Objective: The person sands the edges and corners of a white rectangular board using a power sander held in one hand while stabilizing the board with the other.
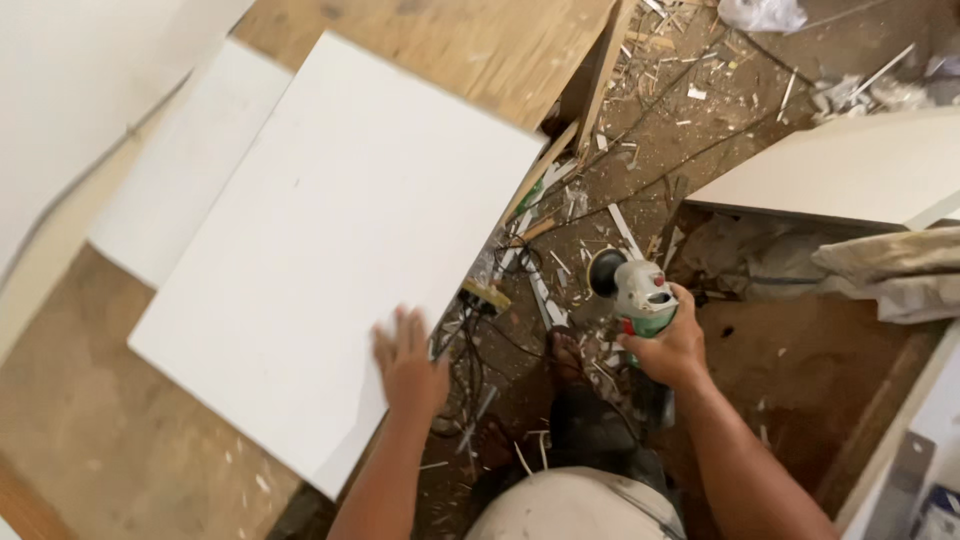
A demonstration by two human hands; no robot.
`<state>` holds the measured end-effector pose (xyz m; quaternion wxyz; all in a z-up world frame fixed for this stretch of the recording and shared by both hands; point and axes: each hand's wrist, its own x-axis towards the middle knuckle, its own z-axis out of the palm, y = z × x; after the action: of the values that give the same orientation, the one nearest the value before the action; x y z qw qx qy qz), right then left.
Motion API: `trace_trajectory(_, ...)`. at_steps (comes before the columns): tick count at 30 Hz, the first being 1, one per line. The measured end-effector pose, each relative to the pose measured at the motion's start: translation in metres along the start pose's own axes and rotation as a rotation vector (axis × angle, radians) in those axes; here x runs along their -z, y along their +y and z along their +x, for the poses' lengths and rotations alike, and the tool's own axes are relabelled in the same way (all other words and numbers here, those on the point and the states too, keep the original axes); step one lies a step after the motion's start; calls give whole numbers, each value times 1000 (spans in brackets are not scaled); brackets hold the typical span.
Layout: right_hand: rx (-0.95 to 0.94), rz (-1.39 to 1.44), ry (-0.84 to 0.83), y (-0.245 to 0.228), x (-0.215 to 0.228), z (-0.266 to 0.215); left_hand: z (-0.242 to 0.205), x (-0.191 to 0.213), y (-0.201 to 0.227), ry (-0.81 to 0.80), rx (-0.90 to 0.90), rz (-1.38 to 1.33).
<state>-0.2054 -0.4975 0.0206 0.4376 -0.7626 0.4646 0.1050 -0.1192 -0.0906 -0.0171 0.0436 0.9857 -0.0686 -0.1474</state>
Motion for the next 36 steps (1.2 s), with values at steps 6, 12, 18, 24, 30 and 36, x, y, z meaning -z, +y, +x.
trace_trajectory(6,-55,60,-111,-45,38,28,121,19,76,-55,-76,245)
trace_trajectory(12,-88,45,-159,-29,49,71,61,21,39,-28,-145,346)
trace_trajectory(18,-20,103,-273,-42,45,71,54,42,40,-128,20,68)
trace_trajectory(24,93,61,-346,-19,7,82,177,28,69,36,190,0)
trace_trajectory(30,161,66,-414,-44,0,76,232,71,114,-20,397,-20)
trace_trajectory(36,283,79,-435,-36,-11,80,229,75,119,-22,417,-19)
